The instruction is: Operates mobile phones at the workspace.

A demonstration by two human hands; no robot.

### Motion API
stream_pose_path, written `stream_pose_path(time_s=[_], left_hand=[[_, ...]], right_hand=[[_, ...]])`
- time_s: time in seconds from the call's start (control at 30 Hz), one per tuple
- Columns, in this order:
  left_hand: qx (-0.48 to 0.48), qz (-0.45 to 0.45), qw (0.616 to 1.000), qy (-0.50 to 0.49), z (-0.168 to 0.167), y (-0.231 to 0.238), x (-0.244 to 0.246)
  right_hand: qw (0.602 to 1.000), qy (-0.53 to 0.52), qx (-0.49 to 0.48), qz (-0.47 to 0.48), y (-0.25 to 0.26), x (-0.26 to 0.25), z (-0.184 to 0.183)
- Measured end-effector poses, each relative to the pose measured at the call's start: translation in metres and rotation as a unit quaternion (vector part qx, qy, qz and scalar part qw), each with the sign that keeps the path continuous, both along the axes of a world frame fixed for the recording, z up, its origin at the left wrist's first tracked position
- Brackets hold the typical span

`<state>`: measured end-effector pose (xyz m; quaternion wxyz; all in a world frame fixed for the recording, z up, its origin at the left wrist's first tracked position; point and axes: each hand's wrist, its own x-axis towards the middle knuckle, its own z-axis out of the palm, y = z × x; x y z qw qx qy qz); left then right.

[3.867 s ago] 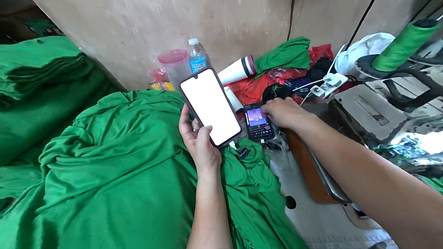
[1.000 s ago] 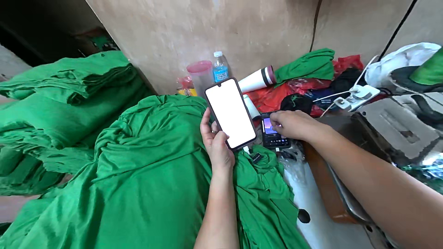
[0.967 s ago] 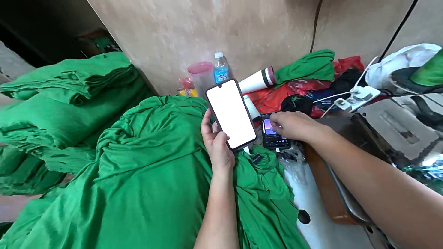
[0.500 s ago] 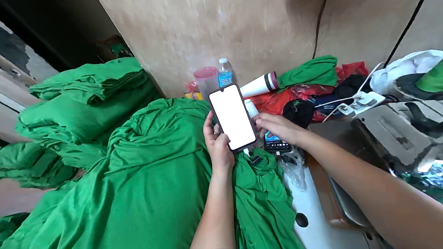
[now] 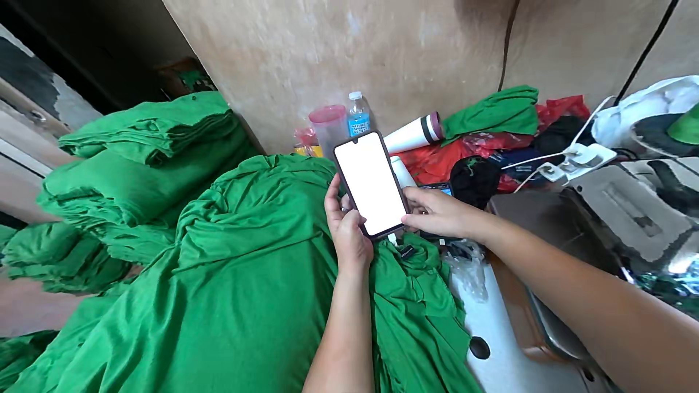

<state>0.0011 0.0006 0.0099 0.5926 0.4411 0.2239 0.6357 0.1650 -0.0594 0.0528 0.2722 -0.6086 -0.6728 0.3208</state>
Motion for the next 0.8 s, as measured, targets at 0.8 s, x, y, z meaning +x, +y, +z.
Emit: stream_pose_path(time_s=[0.8], left_hand=[[-0.005,0.003,1.0,-0.017,0.0008,0.0,0.0002]], right_hand=[[0.999,-0.003,0.022,0.04,0.001,0.003,-0.0039]])
